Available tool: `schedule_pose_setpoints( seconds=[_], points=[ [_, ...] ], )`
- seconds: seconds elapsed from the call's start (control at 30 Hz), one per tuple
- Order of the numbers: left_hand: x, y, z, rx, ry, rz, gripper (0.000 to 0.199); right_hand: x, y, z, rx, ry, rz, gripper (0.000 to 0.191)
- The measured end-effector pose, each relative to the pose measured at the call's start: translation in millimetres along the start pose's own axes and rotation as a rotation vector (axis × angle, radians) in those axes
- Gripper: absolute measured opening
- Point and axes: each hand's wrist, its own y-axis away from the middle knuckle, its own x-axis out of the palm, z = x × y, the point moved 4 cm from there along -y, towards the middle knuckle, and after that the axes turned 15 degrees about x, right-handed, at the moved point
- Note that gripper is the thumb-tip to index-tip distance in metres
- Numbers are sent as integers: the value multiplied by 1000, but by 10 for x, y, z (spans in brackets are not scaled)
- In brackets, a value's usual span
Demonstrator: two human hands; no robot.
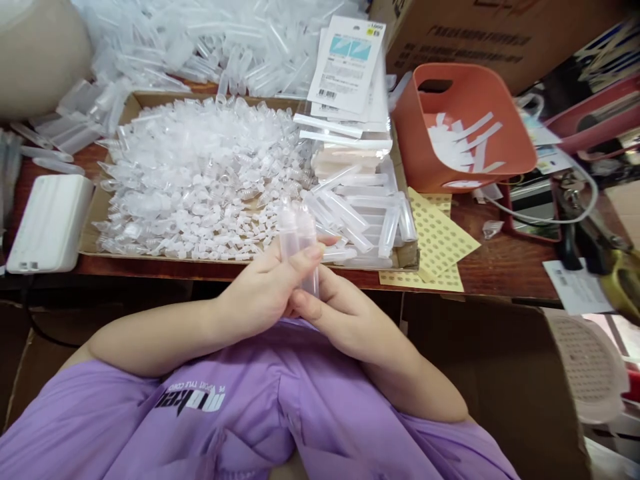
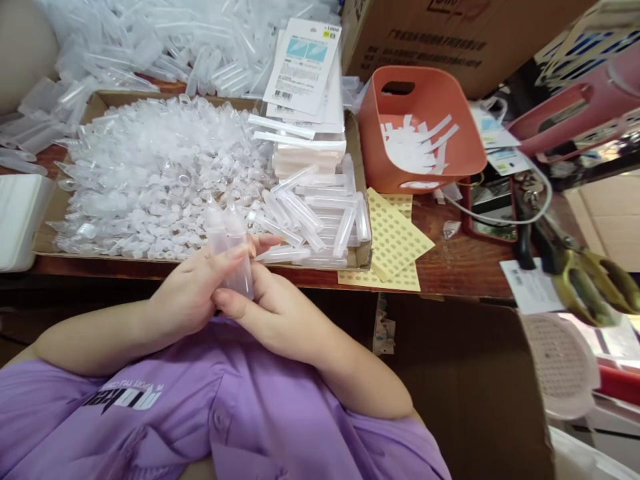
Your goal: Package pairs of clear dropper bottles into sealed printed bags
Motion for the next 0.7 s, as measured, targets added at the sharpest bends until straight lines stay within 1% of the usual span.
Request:
schedule_pose_setpoints(
  seconds=[0.07,0.1,0.17,0.23,0.27,0.3,0.33,0.37,0.4,0.47,0.5,0.53,0.57,0.6,0.63,0.7],
  points=[
    [26,-12,-51,27,-132,41,38,-9,-18,-9,-53,-43,-12,35],
    [54,-19,-78,22,-188,95,40,-14,-22,-18,-65,-86,0,34],
    [132,-33,-140,-2,-280,245,41,-21,-21,-34,-63,-179,66,32],
    [230,-65,-216,-25,-356,441,47,-47,-14,-33,-55,-271,136,35],
    [264,-106,-263,-31,-401,510,50,-71,-10,-26,-58,-322,165,35],
    [277,-181,-327,-16,-459,527,52,-102,-7,-18,-63,-377,184,35],
    [266,-296,-408,20,-527,495,51,-137,-6,-14,-65,-429,198,33],
    [221,-455,-525,109,-620,376,48,-168,-7,-16,-60,-473,214,30],
    [153,-641,-682,258,-725,199,45,-192,-9,-25,-49,-506,230,28],
    [60,-1037,-968,516,-976,11,33,-216,-14,-63,-10,-549,257,26],
    [22,-1244,-1092,622,-1128,-55,31,-216,-15,-89,11,-559,268,27],
    [-32,-1457,-1182,638,-1271,-137,31,-209,-15,-117,31,-563,275,28],
    [-78,-1671,-1233,590,-1384,-159,34,-201,-13,-146,46,-562,277,29],
    [-128,-1877,-1234,441,-1477,-127,38,-194,-12,-173,56,-559,274,30],
    [-165,-2044,-1237,340,-1547,-111,45,-191,-9,-197,59,-554,268,31],
    [-182,-2272,-1229,260,-1593,-59,57,-197,-5,-236,55,-547,251,32]
  ],
)
